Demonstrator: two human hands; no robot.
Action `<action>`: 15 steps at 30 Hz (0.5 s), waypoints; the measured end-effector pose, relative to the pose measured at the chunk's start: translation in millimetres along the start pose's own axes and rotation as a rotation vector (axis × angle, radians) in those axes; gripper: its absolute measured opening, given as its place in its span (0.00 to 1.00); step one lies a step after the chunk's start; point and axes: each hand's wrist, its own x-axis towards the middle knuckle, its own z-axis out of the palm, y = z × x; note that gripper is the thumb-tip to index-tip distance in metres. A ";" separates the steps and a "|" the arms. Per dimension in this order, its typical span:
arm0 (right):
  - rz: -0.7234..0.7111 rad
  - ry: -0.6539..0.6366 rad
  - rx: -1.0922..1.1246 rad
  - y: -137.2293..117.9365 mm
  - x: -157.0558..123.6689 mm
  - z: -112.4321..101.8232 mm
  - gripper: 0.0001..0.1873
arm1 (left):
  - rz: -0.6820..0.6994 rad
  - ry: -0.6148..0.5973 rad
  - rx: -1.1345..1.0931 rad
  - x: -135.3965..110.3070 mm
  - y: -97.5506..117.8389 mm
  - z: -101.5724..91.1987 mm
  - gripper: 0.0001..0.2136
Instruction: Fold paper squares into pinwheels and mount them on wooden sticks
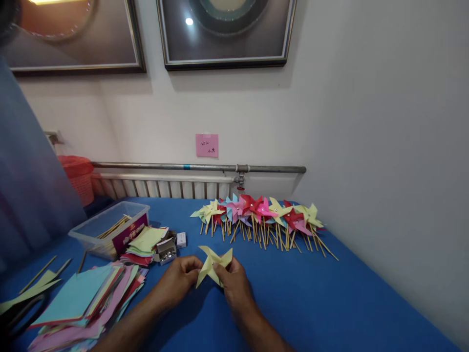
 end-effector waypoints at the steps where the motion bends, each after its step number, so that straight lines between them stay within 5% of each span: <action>1: -0.003 -0.003 0.003 0.8 0.2 -0.8 0.22 | 0.007 0.011 -0.001 0.7 0.5 -0.6 0.04; 15: 0.013 0.031 -0.018 -5.1 0.6 2.0 0.21 | 0.006 -0.028 -0.014 -2.1 3.9 -1.1 0.06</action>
